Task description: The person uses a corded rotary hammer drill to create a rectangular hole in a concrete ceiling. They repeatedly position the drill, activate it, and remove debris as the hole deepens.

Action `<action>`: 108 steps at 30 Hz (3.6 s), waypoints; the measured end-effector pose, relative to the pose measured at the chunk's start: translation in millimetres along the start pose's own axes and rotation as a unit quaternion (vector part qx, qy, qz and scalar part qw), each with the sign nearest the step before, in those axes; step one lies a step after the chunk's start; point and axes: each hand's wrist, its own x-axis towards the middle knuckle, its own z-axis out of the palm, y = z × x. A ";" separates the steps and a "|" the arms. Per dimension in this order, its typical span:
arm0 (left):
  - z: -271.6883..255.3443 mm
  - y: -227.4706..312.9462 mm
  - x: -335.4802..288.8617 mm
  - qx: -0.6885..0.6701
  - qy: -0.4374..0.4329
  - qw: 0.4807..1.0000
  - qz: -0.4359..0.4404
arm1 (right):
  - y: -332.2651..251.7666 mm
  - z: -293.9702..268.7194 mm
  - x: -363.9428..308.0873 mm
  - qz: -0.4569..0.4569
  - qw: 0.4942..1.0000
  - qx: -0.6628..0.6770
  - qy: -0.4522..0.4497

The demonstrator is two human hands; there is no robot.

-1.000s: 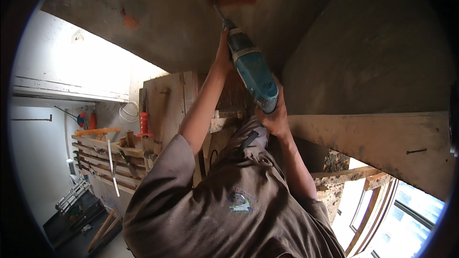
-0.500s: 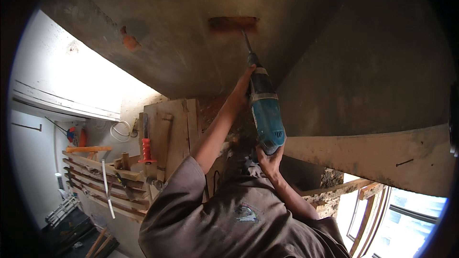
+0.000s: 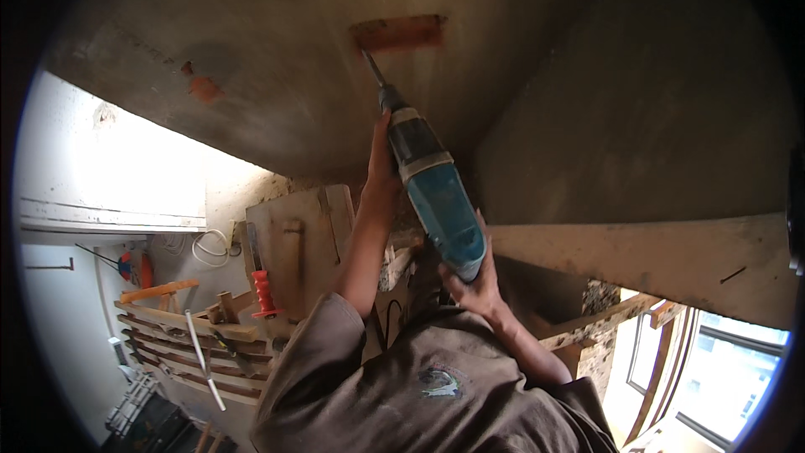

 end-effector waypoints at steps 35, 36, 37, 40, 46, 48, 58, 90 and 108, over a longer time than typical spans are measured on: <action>89.7 -39.0 27.0 0.096 0.091 0.988 -0.079 | -2.3 -104.2 9.2 0.161 0.976 0.141 0.028; 93.0 -41.8 18.7 0.112 0.085 0.987 -0.077 | 4.3 -100.0 -3.4 0.162 0.976 0.144 0.038; 94.6 -43.0 10.5 0.128 0.076 0.986 -0.076 | 2.9 -96.6 -8.8 0.160 0.977 0.129 0.047; 85.8 -45.0 5.0 0.144 0.011 0.988 -0.057 | 2.7 -88.8 -17.3 0.137 0.985 0.077 0.072; 57.9 -62.5 21.2 0.173 0.047 0.980 -0.092 | 43.0 -88.5 -40.4 0.068 0.990 -0.118 0.021; 54.0 -67.2 21.8 0.201 0.035 0.976 -0.078 | 50.5 -91.2 -45.8 0.101 0.984 -0.145 -0.008; 52.1 -76.9 21.8 0.246 0.069 0.966 -0.050 | 70.3 -90.3 -51.7 0.130 0.989 -0.070 0.003; 56.2 -47.7 50.1 0.102 0.041 0.987 -0.120 | 27.7 -74.1 8.2 0.116 0.984 0.115 0.069; 96.1 -64.2 28.7 0.115 0.068 0.986 -0.104 | 17.5 -111.7 -10.2 0.113 0.984 0.106 0.084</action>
